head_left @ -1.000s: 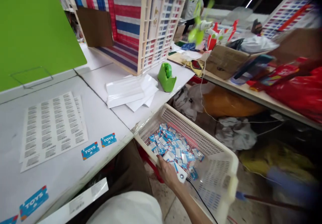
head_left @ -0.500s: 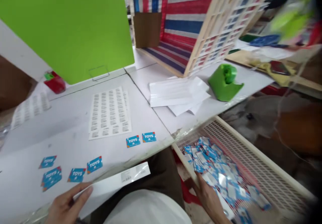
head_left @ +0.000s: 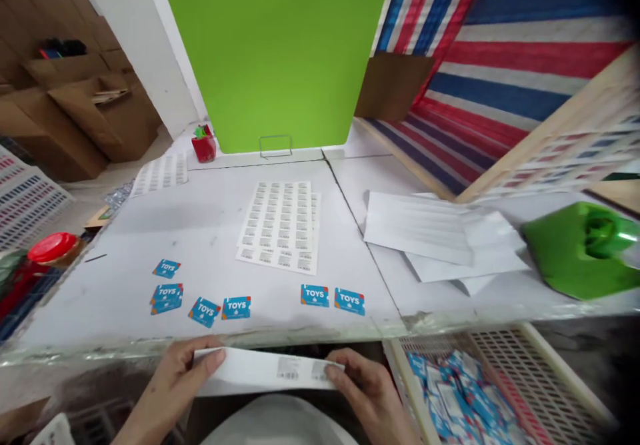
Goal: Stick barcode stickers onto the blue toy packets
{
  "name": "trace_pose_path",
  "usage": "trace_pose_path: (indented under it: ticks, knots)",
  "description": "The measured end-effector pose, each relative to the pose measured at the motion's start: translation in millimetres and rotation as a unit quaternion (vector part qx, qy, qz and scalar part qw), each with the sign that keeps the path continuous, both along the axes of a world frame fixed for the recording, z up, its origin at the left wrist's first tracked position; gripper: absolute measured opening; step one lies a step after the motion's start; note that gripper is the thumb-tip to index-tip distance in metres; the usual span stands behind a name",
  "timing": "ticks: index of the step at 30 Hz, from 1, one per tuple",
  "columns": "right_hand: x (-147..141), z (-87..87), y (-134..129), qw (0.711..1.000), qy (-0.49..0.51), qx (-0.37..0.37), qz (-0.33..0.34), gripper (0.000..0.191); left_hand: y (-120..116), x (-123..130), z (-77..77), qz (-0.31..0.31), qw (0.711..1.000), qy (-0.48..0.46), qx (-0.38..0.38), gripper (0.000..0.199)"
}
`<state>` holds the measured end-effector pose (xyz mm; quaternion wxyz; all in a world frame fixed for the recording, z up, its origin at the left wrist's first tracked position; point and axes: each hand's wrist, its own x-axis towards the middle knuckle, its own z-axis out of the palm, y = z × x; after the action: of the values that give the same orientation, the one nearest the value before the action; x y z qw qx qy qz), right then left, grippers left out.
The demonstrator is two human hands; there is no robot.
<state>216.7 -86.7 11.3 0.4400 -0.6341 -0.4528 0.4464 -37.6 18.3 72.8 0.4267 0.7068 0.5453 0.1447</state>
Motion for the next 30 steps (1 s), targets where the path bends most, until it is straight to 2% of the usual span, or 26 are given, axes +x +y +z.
trace_pose_path:
  ticks: [3,5,7,9,11,12,14,16,18,21,23,25,28,30]
  knots:
    - [-6,-5.5,0,1.0,0.018,-0.011,0.013,0.033,-3,-7,-2.7,0.013,0.998,0.038,0.053,0.033]
    - [-8,-4.8,0,1.0,0.0,-0.003,0.014,0.032,-5,-3,-0.3,0.017,0.987,0.057,0.152,0.03]
    - [-9,1.0,2,0.999,-0.031,0.007,0.029,0.032,-7,9,3.7,-0.048,0.962,0.066,0.262,0.034]
    - [-9,9.0,6,0.997,-0.065,0.021,0.046,0.032,-8,25,6.8,-0.166,0.936,0.081,0.301,0.029]
    - [-8,14.3,11,0.992,-0.105,0.037,0.063,0.031,-7,36,7.0,-0.243,0.929,0.103,0.259,0.022]
    - [-8,14.4,14,0.988,-0.129,0.049,0.068,0.028,-6,39,5.9,-0.26,0.932,0.111,0.227,0.024]
    - [-6,8.3,24,0.974,-0.199,0.086,0.065,0.025,-4,39,2.5,-0.267,0.942,0.117,0.169,0.03]
    - [-5,-4.7,37,0.95,-0.288,0.114,0.051,0.031,0,32,-0.3,-0.262,0.949,0.117,0.132,0.03]
    - [-7,-18.9,50,0.928,-0.35,0.108,0.063,0.038,4,23,-0.6,-0.259,0.954,0.116,0.1,0.028]
    - [-13,-27.1,63,0.931,-0.336,0.07,0.121,0.04,11,14,3.5,-0.238,0.963,0.12,0.038,0.024]
    - [-17,-18.7,65,0.95,-0.282,0.06,0.12,0.039,16,13,7.4,-0.216,0.969,0.118,0.01,0.023]
    - [-19,-2.5,62,0.967,-0.226,0.058,0.107,0.038,20,17,10.8,-0.206,0.973,0.109,0.0,0.023]
    - [-23,21.4,57,0.972,-0.169,0.063,0.151,0.025,23,27,14.9,-0.207,0.974,0.091,-0.012,0.027]
    - [-26,29.4,55,0.972,-0.155,0.05,0.171,0.017,25,33,15.9,-0.202,0.976,0.078,-0.029,0.028]
